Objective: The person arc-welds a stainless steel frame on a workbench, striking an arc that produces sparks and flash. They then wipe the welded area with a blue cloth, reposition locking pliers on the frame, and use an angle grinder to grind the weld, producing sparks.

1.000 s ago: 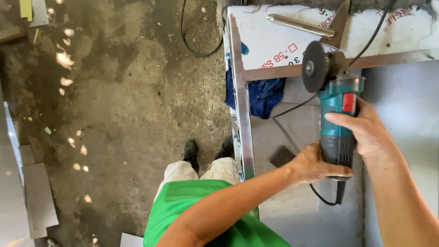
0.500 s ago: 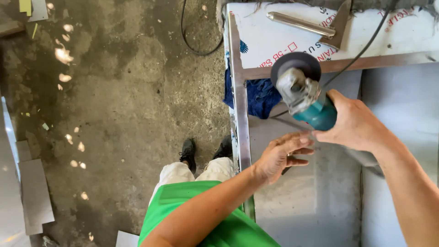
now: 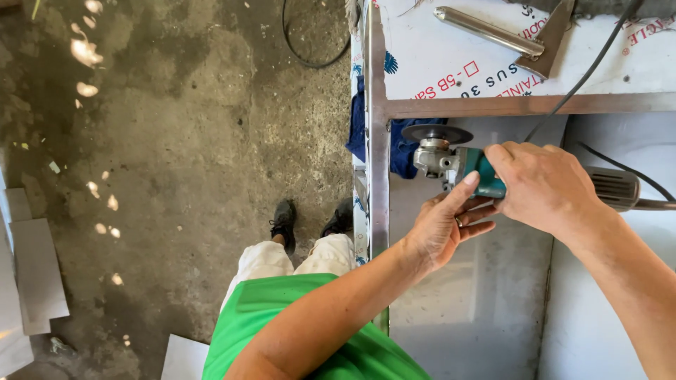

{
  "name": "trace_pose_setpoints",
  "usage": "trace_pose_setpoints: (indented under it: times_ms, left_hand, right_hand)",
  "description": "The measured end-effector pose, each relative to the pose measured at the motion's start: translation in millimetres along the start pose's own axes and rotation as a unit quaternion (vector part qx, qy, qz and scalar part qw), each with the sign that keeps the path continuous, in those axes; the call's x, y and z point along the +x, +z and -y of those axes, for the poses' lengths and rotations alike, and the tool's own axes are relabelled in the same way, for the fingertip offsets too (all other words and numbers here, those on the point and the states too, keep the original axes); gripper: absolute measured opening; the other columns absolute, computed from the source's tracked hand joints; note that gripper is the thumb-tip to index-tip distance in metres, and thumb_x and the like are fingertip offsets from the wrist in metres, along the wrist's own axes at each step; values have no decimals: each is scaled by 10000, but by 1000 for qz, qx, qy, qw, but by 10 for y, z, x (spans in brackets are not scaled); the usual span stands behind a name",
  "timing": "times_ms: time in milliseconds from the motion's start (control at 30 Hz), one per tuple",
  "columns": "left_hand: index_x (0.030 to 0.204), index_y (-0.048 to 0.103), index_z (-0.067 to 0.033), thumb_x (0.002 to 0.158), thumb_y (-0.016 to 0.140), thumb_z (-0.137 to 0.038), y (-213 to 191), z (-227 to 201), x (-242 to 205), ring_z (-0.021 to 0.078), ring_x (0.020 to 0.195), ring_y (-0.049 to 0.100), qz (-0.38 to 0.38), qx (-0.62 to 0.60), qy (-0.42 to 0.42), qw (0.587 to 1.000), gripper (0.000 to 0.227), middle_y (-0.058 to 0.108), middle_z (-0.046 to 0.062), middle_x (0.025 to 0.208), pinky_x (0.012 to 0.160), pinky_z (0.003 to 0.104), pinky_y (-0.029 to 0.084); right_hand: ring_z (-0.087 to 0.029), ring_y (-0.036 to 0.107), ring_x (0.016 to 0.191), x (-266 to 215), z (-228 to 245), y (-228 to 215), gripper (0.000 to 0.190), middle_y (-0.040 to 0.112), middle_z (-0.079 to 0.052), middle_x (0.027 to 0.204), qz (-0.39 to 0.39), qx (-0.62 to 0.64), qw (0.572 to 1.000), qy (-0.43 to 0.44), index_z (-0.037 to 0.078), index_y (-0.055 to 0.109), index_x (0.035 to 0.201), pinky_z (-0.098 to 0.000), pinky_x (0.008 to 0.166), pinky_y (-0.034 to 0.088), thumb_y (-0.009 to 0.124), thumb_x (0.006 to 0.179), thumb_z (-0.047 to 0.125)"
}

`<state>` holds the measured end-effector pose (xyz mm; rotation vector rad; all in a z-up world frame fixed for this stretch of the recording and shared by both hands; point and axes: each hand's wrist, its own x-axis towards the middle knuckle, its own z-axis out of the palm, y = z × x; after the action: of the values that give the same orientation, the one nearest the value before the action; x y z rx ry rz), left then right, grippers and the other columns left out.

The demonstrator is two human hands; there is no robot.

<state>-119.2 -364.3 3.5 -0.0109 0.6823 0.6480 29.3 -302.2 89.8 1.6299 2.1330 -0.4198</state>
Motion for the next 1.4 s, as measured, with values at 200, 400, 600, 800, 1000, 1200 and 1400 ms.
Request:
trace_pose_setpoints:
  times_ms: [200, 400, 600, 800, 1000, 1200, 1400]
  left_hand:
    - [1393, 529, 21, 924, 720, -482, -73, -23, -26, 271, 1233, 627, -6, -17, -4, 1000, 714, 632, 156, 1316, 1019, 469, 526]
    - [1352, 557, -7, 923, 714, -463, -85, -51, -20, 265, 1235, 634, -19, -18, -15, 1000, 645, 640, 149, 1308, 1014, 468, 533]
    - [1348, 552, -1, 921, 721, -450, -111, -38, 0, 266, 1242, 631, -9, -24, -11, 1000, 642, 638, 154, 1305, 1013, 485, 531]
    - [1348, 553, -8, 913, 723, -454, -95, -53, -21, 264, 1249, 629, -16, -15, -13, 1000, 646, 639, 157, 1305, 1017, 489, 531]
    - [1339, 559, -18, 905, 725, -457, -80, -59, -20, 267, 1243, 630, -21, -10, -11, 1000, 640, 643, 152, 1300, 1015, 493, 528]
    - [1335, 564, -26, 905, 727, -460, -81, -69, -17, 259, 1238, 631, -15, -12, -8, 1000, 632, 641, 146, 1299, 1022, 495, 524]
    - [1338, 563, -19, 912, 728, -457, -100, -56, -15, 259, 1242, 633, -10, -18, -7, 1000, 632, 644, 156, 1305, 1019, 496, 528]
  right_hand:
    - [-274, 703, 965, 51, 58, 78, 471, 709, -56, 986, -34, -7, 998, -43, 85, 595, 1040, -421, 816, 572, 842, 638, 88]
    - [-277, 697, 952, 73, 74, 71, 474, 703, -56, 963, -28, -6, 998, -48, 82, 594, 1028, -427, 785, 568, 843, 624, 83]
    - [-269, 700, 951, 82, 70, 68, 463, 701, -56, 962, -34, -21, 998, -50, 84, 596, 1038, -424, 784, 567, 838, 643, 86]
    - [-268, 696, 946, 83, 87, 35, 498, 696, -54, 938, -27, -19, 998, -51, 86, 597, 1043, -420, 789, 566, 856, 618, 92]
    - [-256, 695, 959, 84, 81, 42, 460, 696, -44, 952, -30, -25, 998, -50, 92, 599, 1037, -409, 804, 563, 840, 647, 73]
    - [-253, 695, 942, 92, 62, 68, 477, 692, -43, 942, -48, -24, 997, -59, 88, 596, 1038, -406, 797, 559, 838, 628, 68]
    - [-257, 694, 953, 77, 94, 32, 476, 690, -41, 940, -31, -30, 998, -51, 93, 588, 1031, -413, 797, 556, 856, 637, 103]
